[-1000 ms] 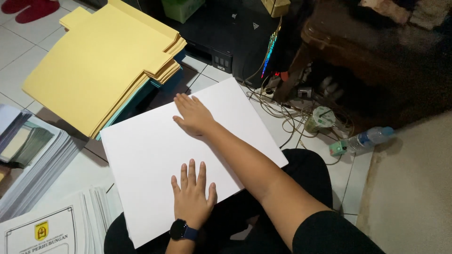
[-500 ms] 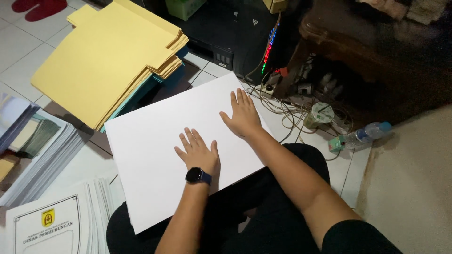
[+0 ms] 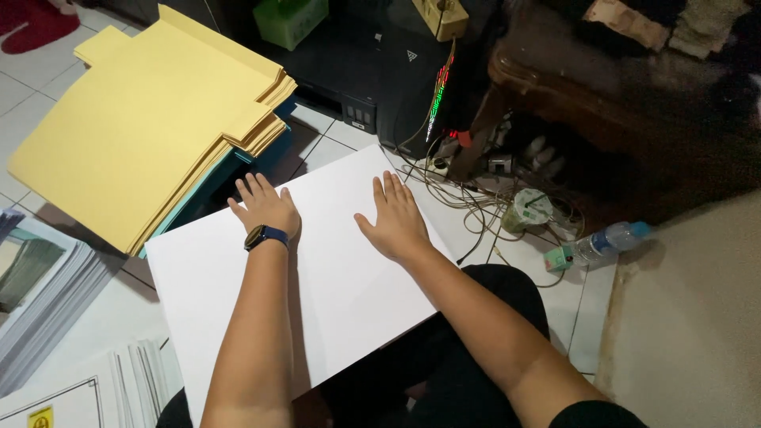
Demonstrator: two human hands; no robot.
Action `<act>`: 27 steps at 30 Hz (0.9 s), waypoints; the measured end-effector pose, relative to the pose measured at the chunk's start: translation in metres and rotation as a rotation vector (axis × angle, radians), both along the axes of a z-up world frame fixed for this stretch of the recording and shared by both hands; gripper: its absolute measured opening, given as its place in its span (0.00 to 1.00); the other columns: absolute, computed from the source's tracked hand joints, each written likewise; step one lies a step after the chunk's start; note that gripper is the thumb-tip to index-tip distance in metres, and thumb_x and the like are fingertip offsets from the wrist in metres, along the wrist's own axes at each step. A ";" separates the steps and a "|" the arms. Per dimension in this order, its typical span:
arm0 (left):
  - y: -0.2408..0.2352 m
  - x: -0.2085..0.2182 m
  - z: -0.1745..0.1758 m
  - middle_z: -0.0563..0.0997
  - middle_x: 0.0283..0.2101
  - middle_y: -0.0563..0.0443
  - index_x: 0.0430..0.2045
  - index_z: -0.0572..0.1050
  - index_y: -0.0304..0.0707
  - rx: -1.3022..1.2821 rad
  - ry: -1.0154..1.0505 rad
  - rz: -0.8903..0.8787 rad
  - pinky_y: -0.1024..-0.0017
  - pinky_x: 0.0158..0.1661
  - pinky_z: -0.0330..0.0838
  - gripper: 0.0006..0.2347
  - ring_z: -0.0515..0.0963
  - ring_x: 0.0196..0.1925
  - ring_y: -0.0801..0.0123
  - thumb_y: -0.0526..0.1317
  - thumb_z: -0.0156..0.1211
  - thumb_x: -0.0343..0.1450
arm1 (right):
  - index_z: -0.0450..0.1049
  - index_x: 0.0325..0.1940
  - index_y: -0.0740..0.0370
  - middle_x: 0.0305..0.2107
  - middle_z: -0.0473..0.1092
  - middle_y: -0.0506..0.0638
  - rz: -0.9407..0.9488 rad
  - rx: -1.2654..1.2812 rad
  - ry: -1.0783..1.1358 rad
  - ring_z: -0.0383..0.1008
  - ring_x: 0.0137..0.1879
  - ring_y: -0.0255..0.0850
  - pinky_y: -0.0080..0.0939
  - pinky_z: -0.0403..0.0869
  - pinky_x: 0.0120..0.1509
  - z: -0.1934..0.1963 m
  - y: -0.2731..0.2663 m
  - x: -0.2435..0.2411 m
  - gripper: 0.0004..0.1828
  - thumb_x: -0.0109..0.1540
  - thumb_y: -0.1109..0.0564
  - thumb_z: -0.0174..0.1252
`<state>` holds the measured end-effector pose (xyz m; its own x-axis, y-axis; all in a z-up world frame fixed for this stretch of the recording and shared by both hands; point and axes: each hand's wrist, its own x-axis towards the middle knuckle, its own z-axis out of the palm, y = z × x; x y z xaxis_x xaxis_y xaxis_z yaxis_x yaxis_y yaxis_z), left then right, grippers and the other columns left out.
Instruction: The person sits on the floor and repeatedly folds large white documents in half, smoothing the creases with both hands. The person then places the folded documents onto a stack on the floor and picks up another document to repeat the process.
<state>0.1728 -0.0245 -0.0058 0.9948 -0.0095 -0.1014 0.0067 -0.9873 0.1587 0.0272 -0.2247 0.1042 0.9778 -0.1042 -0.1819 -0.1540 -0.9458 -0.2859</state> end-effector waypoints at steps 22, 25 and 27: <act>-0.006 -0.244 0.058 0.42 0.78 0.36 0.73 0.44 0.30 -0.049 0.102 -0.323 0.42 0.71 0.28 0.28 0.38 0.79 0.48 0.49 0.24 0.78 | 0.57 0.75 0.65 0.73 0.52 0.63 0.034 0.032 -0.191 0.46 0.81 0.48 0.47 0.43 0.83 -0.040 -0.004 -0.004 0.35 0.71 0.39 0.36; -0.008 -0.240 0.048 0.42 0.78 0.38 0.73 0.43 0.32 -0.046 0.091 -0.308 0.43 0.71 0.28 0.28 0.38 0.79 0.50 0.48 0.22 0.78 | 0.63 0.72 0.65 0.70 0.59 0.62 0.155 0.060 -0.296 0.53 0.79 0.48 0.46 0.48 0.82 -0.055 -0.009 -0.009 0.31 0.72 0.43 0.36; -0.009 -0.244 0.045 0.42 0.78 0.39 0.73 0.43 0.33 -0.038 0.085 -0.304 0.43 0.71 0.28 0.27 0.38 0.79 0.50 0.48 0.23 0.78 | 0.65 0.71 0.63 0.69 0.61 0.61 0.215 0.044 -0.329 0.55 0.78 0.48 0.47 0.50 0.82 -0.052 -0.007 -0.029 0.30 0.73 0.43 0.36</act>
<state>-0.0711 -0.0336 0.0390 0.9338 -0.3105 -0.1778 -0.2730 -0.9395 0.2070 -0.0019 -0.2316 0.0519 0.9833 0.1102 0.1447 0.1527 -0.9323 -0.3279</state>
